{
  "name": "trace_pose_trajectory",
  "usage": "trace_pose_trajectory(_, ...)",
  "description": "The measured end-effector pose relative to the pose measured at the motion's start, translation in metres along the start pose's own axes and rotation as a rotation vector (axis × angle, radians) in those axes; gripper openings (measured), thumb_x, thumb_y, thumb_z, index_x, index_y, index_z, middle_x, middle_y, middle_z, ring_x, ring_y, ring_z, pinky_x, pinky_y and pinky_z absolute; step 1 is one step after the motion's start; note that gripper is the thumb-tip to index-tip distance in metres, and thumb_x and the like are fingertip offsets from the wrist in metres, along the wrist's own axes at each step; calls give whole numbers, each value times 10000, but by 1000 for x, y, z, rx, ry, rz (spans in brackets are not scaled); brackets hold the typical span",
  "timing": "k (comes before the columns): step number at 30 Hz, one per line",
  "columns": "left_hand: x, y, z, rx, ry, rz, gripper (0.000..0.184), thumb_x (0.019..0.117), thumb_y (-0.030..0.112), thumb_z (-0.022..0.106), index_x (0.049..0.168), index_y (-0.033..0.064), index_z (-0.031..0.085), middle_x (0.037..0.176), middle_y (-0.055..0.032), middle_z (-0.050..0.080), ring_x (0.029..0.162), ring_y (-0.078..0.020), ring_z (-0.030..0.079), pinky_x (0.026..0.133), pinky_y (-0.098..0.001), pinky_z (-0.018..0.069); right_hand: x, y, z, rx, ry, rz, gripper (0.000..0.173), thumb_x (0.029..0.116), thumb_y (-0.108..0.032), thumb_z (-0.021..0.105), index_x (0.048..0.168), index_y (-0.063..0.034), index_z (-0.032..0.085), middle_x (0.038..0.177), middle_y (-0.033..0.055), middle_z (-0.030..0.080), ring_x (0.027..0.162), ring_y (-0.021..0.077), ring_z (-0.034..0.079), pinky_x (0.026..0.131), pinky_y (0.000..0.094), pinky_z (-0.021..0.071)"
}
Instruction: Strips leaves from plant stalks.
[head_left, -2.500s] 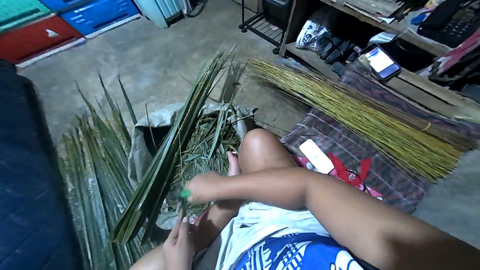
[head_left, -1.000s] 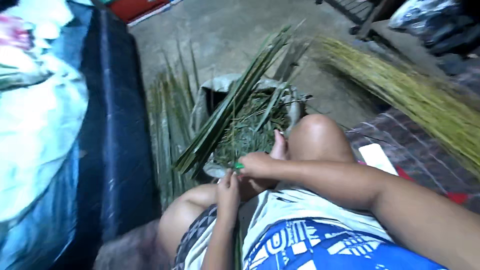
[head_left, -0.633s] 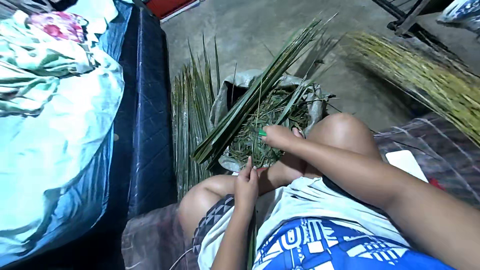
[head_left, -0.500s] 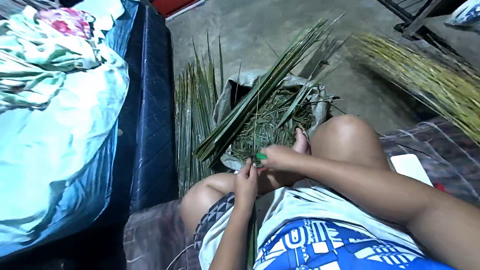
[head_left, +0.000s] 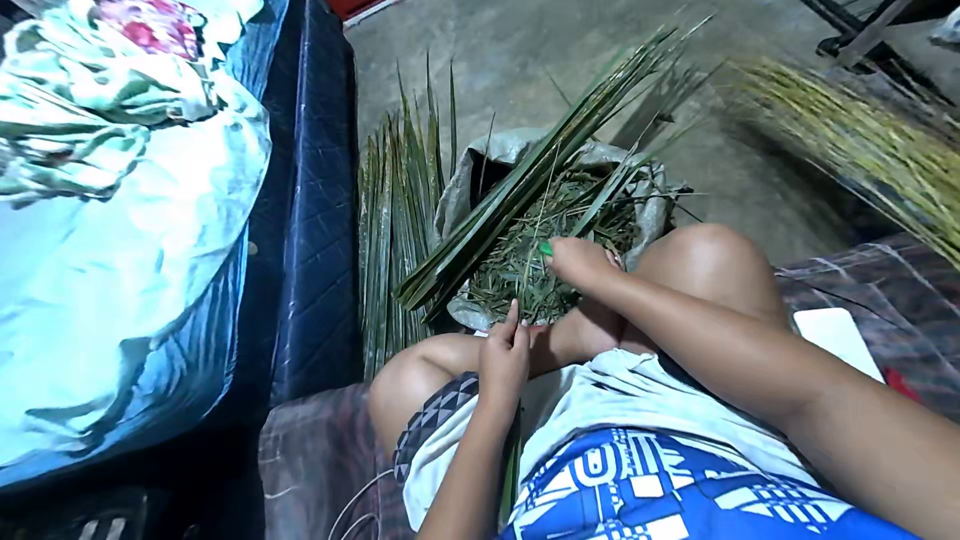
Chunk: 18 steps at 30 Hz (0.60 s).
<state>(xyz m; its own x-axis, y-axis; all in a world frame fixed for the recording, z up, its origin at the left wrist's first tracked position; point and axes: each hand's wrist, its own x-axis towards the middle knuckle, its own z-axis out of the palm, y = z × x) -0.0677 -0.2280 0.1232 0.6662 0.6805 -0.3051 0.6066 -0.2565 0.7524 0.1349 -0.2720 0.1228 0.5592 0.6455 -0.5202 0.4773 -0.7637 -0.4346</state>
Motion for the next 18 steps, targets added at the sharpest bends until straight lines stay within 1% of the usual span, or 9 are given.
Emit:
trace_pose_trajectory(2,-1,-1,0,-10,2,5,400,1077,182,489,1449,63,578,901,-77,686,709,-96,584,706,-288,496,2,4,-4,31,1,-26,321,1075,-290,533,1192,-20,661,1116,235,702,1062,434,686,843,643,529)
trace_pose_trajectory(5,3,-1,-3,-77,28,24,384,1080,159,474,1420,26,592,850,-46,672,647,-47,545,651,-239,477,-18,-1,2,72,-144,-180,310,1065,-278,533,1134,-11,673,1047,227,690,1010,404,675,855,622,513)
trace_pose_trajectory(8,3,-1,-6,-99,52,38,349,1065,141,497,1334,-31,639,945,-88,712,712,-41,599,715,-239,512,-44,-12,13,33,-306,-250,343,1085,-279,473,1180,8,633,1116,242,661,1081,406,648,903,616,485)
trace_pose_trajectory(10,2,-3,-6,-73,45,40,348,1057,152,519,1340,-3,649,1021,-103,731,758,-60,628,756,-264,522,-47,-15,11,-2,-284,-203,361,1091,-279,464,1220,11,636,1177,253,666,1144,421,642,945,629,481)
trace_pose_trajectory(11,1,-4,-5,-66,35,44,361,1057,158,517,1365,14,638,993,-90,729,743,-62,618,744,-266,516,-42,-13,8,-5,-243,-163,366,1093,-281,469,1229,12,642,1190,261,671,1158,433,642,952,641,479)
trace_pose_trajectory(13,1,-4,-3,-81,19,43,369,1064,165,508,1388,31,624,866,-34,689,659,-34,559,658,-232,481,-23,-3,1,15,-123,-72,357,1089,-285,491,1228,0,656,1183,262,684,1141,452,655,927,665,492)
trace_pose_trajectory(15,1,-3,-2,-143,17,41,365,1069,145,494,1387,17,618,771,6,650,576,-6,501,572,-196,439,-1,7,-8,39,-9,-10,334,1079,-290,511,1194,-13,658,1123,253,698,1084,460,675,863,670,513)
trace_pose_trajectory(16,2,-2,-3,-189,20,40,365,1070,131,485,1389,5,610,736,17,633,538,3,469,528,-185,409,3,9,-12,47,13,-6,321,1076,-288,515,1181,-21,660,1098,243,702,1064,449,682,846,660,517)
trace_pose_trajectory(18,4,-2,-5,-286,17,26,373,1076,117,461,1401,-14,591,707,24,617,490,7,433,467,-176,372,-5,5,-10,82,-17,-84,297,1064,-274,542,1151,-20,669,1053,235,700,1018,430,685,834,649,519)
